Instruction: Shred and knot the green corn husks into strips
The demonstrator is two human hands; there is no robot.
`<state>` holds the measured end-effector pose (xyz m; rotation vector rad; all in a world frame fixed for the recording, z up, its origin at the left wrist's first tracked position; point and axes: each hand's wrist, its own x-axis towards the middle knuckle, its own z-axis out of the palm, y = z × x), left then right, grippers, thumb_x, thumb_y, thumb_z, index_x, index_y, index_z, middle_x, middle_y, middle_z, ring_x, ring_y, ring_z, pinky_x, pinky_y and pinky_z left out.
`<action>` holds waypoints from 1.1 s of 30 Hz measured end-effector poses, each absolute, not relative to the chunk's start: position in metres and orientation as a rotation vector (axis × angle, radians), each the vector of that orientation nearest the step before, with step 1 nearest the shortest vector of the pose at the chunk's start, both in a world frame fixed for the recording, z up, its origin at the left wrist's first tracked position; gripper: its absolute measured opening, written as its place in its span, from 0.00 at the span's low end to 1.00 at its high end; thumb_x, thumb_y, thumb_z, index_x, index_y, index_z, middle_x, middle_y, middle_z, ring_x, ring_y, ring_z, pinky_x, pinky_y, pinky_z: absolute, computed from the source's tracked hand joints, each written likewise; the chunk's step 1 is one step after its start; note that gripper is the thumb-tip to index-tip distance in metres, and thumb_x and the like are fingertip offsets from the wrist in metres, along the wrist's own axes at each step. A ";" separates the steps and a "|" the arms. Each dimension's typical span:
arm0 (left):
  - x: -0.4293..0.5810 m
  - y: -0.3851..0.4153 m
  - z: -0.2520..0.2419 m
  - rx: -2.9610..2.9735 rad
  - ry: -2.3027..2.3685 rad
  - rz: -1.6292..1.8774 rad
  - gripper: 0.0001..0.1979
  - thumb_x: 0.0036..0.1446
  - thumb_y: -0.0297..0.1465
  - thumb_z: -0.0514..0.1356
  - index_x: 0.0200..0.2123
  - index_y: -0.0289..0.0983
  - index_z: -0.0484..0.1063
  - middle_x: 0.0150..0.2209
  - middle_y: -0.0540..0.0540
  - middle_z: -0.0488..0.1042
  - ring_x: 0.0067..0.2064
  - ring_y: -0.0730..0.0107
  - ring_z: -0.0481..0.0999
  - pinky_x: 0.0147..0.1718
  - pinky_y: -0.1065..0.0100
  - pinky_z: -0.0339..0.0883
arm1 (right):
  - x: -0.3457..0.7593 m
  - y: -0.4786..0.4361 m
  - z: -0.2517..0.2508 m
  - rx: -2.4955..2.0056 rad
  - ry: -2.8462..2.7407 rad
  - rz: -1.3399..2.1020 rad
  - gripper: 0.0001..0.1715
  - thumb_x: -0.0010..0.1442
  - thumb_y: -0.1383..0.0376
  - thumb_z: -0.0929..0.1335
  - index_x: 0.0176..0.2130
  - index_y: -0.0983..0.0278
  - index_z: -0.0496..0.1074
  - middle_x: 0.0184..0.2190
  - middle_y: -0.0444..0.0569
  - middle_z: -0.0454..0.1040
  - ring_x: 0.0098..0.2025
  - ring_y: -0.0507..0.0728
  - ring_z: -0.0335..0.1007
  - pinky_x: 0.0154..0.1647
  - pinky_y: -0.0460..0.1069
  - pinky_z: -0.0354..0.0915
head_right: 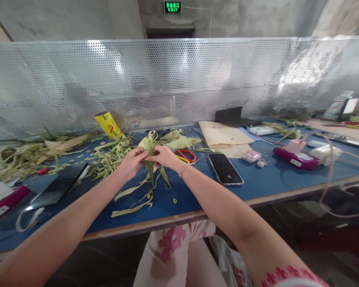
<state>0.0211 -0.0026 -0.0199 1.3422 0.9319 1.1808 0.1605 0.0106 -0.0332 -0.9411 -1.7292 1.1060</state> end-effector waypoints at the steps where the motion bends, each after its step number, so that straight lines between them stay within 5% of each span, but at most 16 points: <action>1: 0.021 -0.003 -0.019 1.328 0.922 1.198 0.17 0.32 0.38 0.67 0.19 0.35 0.63 0.19 0.54 0.64 0.23 0.77 0.66 0.26 0.71 0.66 | 0.161 0.011 -0.033 -0.940 -1.737 1.095 0.21 0.40 0.55 0.72 0.22 0.64 0.60 0.15 0.37 0.62 0.17 0.47 0.62 0.19 0.44 0.62; 13: 0.017 -0.005 -0.010 1.348 0.915 1.148 0.15 0.32 0.37 0.67 0.20 0.34 0.66 0.19 0.51 0.68 0.24 0.72 0.70 0.31 0.65 0.67 | 0.162 0.005 -0.031 -0.710 -1.433 1.508 0.22 0.45 0.49 0.68 0.25 0.64 0.61 0.17 0.39 0.63 0.18 0.46 0.59 0.19 0.43 0.58; 24: 0.018 -0.003 -0.017 1.628 1.023 1.371 0.11 0.44 0.38 0.60 0.25 0.36 0.66 0.24 0.51 0.69 0.25 0.73 0.70 0.28 0.68 0.66 | 0.156 -0.001 -0.025 -0.874 -1.732 0.767 0.17 0.55 0.60 0.60 0.20 0.63 0.53 0.17 0.38 0.54 0.19 0.46 0.55 0.20 0.43 0.56; 33: 0.014 0.000 -0.014 1.405 0.936 1.264 0.16 0.35 0.37 0.67 0.25 0.35 0.67 0.23 0.52 0.71 0.25 0.73 0.70 0.27 0.69 0.65 | 0.161 -0.001 -0.022 -0.760 -1.538 1.240 0.16 0.48 0.55 0.66 0.23 0.64 0.60 0.18 0.39 0.62 0.21 0.48 0.60 0.24 0.44 0.61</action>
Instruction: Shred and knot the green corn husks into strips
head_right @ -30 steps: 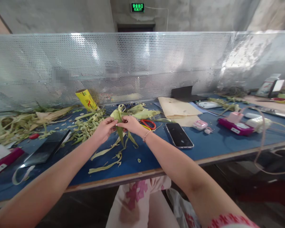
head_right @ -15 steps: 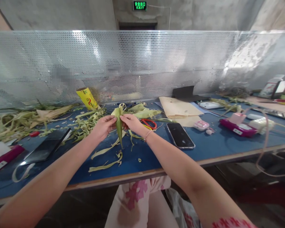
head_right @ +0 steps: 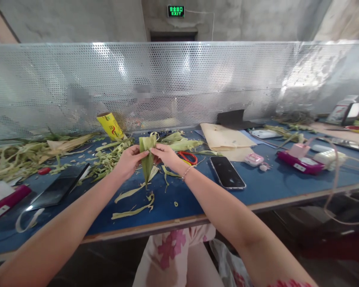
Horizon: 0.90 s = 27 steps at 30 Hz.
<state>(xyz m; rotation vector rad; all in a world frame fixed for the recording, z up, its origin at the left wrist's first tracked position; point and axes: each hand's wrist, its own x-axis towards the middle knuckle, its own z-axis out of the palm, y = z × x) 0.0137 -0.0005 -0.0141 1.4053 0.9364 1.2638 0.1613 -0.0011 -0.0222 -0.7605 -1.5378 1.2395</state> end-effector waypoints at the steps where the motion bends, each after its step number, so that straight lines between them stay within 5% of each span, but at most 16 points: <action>1: 0.013 0.001 -0.014 1.358 0.905 1.269 0.17 0.33 0.36 0.68 0.26 0.35 0.68 0.24 0.51 0.72 0.26 0.72 0.71 0.29 0.69 0.66 | 0.162 -0.001 -0.022 -0.736 -1.475 1.285 0.17 0.46 0.54 0.67 0.23 0.64 0.61 0.18 0.39 0.62 0.21 0.47 0.60 0.24 0.44 0.60; 10: 0.012 0.003 -0.011 1.177 0.865 1.309 0.16 0.29 0.31 0.69 0.25 0.33 0.69 0.23 0.50 0.73 0.26 0.73 0.72 0.29 0.70 0.67 | 0.167 0.008 -0.023 -0.849 -1.443 1.129 0.14 0.47 0.58 0.65 0.20 0.64 0.61 0.14 0.39 0.60 0.18 0.47 0.57 0.22 0.45 0.56; 16: 0.010 0.002 -0.014 1.292 0.938 1.203 0.17 0.32 0.34 0.68 0.26 0.33 0.68 0.25 0.49 0.73 0.26 0.73 0.72 0.30 0.68 0.67 | 0.166 0.010 -0.025 -0.879 -1.642 0.901 0.07 0.49 0.62 0.63 0.30 0.63 0.60 0.24 0.41 0.64 0.24 0.49 0.61 0.24 0.45 0.58; 27: 0.014 -0.002 -0.023 2.413 1.447 1.401 0.19 0.44 0.27 0.56 0.43 0.36 0.60 0.37 0.44 0.68 0.31 0.70 0.69 0.30 0.66 0.65 | 0.160 0.002 -0.024 -1.048 -1.843 0.179 0.13 0.49 0.68 0.61 0.21 0.61 0.49 0.18 0.39 0.54 0.21 0.48 0.49 0.24 0.45 0.48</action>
